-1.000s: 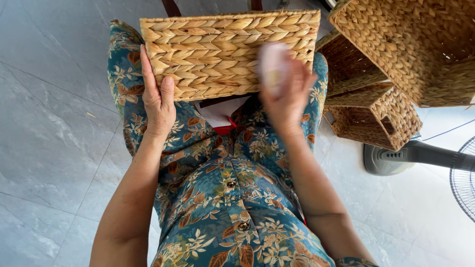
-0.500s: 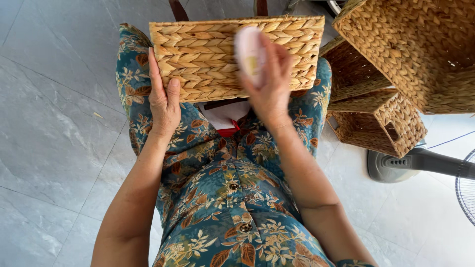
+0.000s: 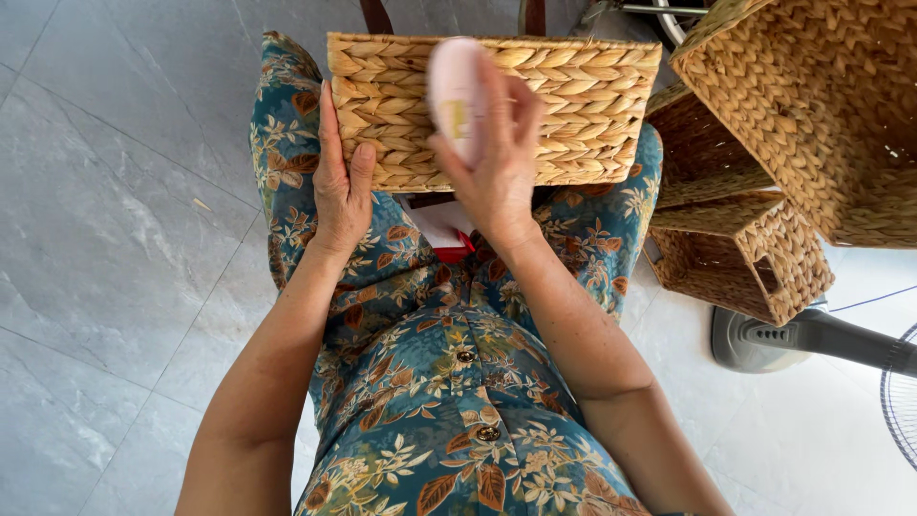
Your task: The person wipes the interior of a woven basket with a green cloth, then moves to a sink to wet a brush and scrub the exterior of a smaller woven basket. The person handles two baskets and uses a cloth and brush during the cleaning process.
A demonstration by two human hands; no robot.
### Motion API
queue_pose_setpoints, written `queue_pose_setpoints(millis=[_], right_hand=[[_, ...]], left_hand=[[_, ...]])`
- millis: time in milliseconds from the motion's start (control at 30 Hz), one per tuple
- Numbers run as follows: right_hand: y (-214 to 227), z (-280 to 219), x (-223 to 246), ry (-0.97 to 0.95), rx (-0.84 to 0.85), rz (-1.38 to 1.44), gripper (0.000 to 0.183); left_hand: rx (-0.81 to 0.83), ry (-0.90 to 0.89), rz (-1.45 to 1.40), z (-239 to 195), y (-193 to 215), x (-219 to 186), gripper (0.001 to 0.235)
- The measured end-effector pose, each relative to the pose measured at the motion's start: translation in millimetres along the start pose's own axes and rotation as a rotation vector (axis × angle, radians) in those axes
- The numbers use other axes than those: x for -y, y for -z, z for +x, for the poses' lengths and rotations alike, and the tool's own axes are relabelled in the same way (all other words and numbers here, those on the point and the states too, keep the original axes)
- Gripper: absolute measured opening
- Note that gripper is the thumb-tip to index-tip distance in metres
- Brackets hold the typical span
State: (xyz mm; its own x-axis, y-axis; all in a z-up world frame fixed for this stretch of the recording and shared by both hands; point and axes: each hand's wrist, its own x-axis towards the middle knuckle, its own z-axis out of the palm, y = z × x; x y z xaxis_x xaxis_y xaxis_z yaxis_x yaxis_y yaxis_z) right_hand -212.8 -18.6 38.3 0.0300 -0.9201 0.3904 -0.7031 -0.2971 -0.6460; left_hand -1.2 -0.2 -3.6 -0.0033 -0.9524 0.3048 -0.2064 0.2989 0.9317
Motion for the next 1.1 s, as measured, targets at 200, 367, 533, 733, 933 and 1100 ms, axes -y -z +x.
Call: queue_pose_setpoints(millis=[200,367,533,733,933,1100], right_hand=[[43,18,-27,-0.106,-0.213,-0.021,0.089],[32,12,-15,-0.129,-0.230,-0.083,0.093],[-38,8,42,0.140,0.049,0.041,0.099],[-7,25,15,0.150,0.027,-0.086,0.093],[46,2,-34,-0.178,-0.225,-0.058,0.083],[-14,-12,34,0.160,-0.021,-0.164,0.096]], left_hand=[[-0.006,0.040,-0.028,1,-1,-2,0.063],[0.042,0.376,-0.097,-1,1,-1,0.073],[0.002,0.035,-0.045,3,2,0,0.068],[0.028,0.089,-0.146,0,5,4,0.063],[0.026,0.064,-0.205,0,4,8,0.057],[0.020,0.038,-0.212,2,4,9,0.057]])
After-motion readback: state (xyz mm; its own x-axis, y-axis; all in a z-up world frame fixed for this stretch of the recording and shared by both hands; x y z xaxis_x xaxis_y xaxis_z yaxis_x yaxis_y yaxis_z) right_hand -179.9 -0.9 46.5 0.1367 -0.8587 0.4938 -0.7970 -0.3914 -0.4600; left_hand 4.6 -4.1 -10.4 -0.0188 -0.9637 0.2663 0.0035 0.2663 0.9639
